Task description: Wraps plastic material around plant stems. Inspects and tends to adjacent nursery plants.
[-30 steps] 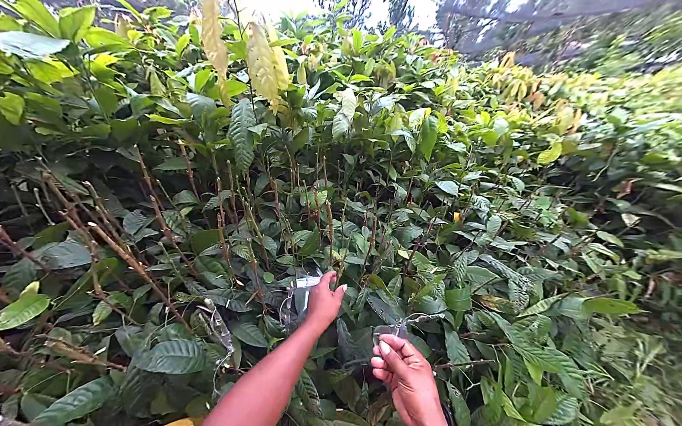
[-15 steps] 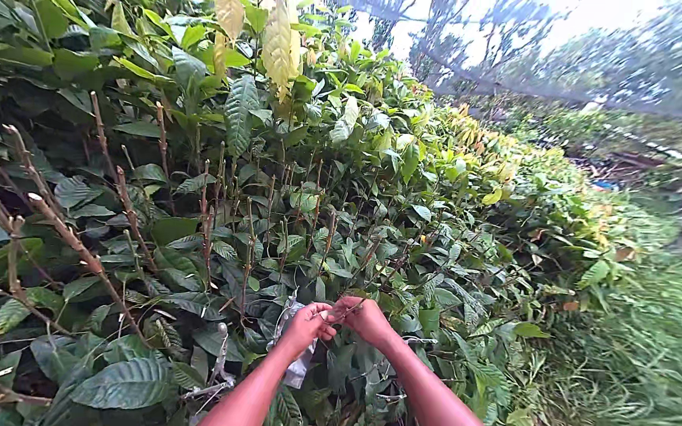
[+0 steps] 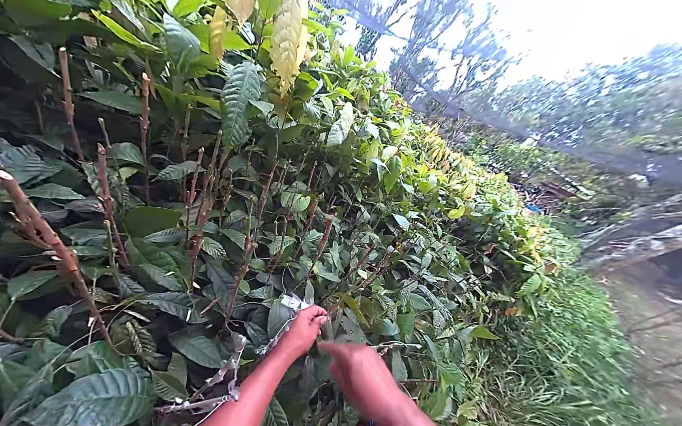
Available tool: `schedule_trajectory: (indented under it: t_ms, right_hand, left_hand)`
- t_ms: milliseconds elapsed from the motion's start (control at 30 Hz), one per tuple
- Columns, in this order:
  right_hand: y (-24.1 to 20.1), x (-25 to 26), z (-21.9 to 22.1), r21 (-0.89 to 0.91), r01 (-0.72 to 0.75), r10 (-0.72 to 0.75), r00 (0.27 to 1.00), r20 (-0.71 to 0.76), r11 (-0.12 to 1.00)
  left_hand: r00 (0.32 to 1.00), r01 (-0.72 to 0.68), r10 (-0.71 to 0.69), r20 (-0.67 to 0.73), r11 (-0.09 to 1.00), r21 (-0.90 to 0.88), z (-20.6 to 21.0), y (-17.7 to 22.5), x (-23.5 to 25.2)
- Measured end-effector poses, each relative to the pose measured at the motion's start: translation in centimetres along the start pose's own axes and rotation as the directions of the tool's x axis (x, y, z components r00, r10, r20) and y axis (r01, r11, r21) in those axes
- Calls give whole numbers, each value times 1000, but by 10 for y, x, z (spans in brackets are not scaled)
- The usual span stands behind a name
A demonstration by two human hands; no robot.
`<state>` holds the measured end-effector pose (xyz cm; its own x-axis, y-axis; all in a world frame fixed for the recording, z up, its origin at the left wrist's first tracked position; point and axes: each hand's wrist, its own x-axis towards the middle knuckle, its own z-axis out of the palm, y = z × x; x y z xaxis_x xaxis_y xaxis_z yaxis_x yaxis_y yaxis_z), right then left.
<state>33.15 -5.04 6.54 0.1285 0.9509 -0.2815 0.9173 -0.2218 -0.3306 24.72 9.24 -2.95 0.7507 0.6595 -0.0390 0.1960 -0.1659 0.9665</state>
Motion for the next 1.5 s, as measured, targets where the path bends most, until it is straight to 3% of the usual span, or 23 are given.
schedule_trajectory:
  t_ms: [67,133,200,233,300,400,500,600,633,667,733,767,800,867,933,1000,1067,1100,1167,1233,1267,1367,1500]
  right_hand:
    - [-24,-21,5,-58,137,-128,983,129,989]
    - [-25,-8,-14,85,137,-153,964,218,987]
    - [5,24,-54,198,94,-126,979,159,976]
    - [28,36,-72,109,44,-56,992,110,993]
    - [63,45,-81,-267,-133,156,985,67,954]
    - [58,19,-47,-437,-129,178,981,74,890]
    - [-7,-20,-23,-249,46,-1,984,179,967]
    - [-10,-6,-48,227,159,-178,982,62,961]
    - [11,6,-67,239,132,-146,988,45,962]
    - [34,13,-82,108,61,-68,996,63,992]
    - [44,8,-75,-232,-76,89,995,47,970]
    - [29,-2,-60,-306,-83,107,992,63,948]
    - [8,-15,-46,-298,-44,77,992,101,954]
    - [-18,-24,-42,-47,110,-105,990,90,993]
    - [7,0,-73,168,170,-185,980,77,971]
    - [48,13,-83,-25,57,-54,993,109,998]
    - [33,0,-60,-251,-43,64,995,76,967]
    - [10,-11,-48,-268,-17,42,995,91,963]
    - [-22,-17,-47,-57,94,-87,990,111,994]
    - [-2,8,-75,194,105,-134,980,147,975]
    - [22,19,-83,193,71,-107,977,183,979]
    - [53,8,-51,-159,1,25,986,166,987]
    - [44,-37,0,-63,-104,110,989,96,993]
  left_hand:
    - [998,-16,13,65,999,35,7,-7,-3]
    - [981,-138,122,150,985,107,21,-12,-15]
    - [963,-213,177,201,962,170,28,-22,-23]
    - [961,-201,157,226,961,187,27,-27,-23]
    - [981,-129,107,165,983,128,13,-28,-24]
    - [1000,17,-16,6,999,-46,-13,-18,-19]
    - [993,95,-102,-50,986,-138,-10,-2,-22]
    - [995,-81,69,68,975,205,9,-4,-28]
    - [984,-145,111,137,951,273,13,-9,-30]
    - [975,-191,150,161,941,280,13,-13,-31]
    - [983,-181,169,77,968,176,1,-13,-30]
    - [989,-146,143,35,985,97,-4,-8,-28]
    - [994,-113,112,10,992,51,-4,-5,-29]
    - [991,-135,132,34,984,118,2,-2,-31]
    - [973,-218,197,117,953,208,12,-7,-32]
    - [966,-251,237,99,952,177,9,-14,-34]
    - [986,-167,167,6,983,73,-4,-6,-31]
    - [993,-119,120,-19,992,46,-5,-1,-31]
    - [995,-103,101,21,986,132,2,7,-36]
    - [982,-159,124,142,951,266,11,9,-39]
    - [970,-222,179,167,931,290,14,3,-40]
    - [955,-286,295,11,913,290,8,-11,-35]
    - [985,-148,164,-61,967,209,6,-6,-35]
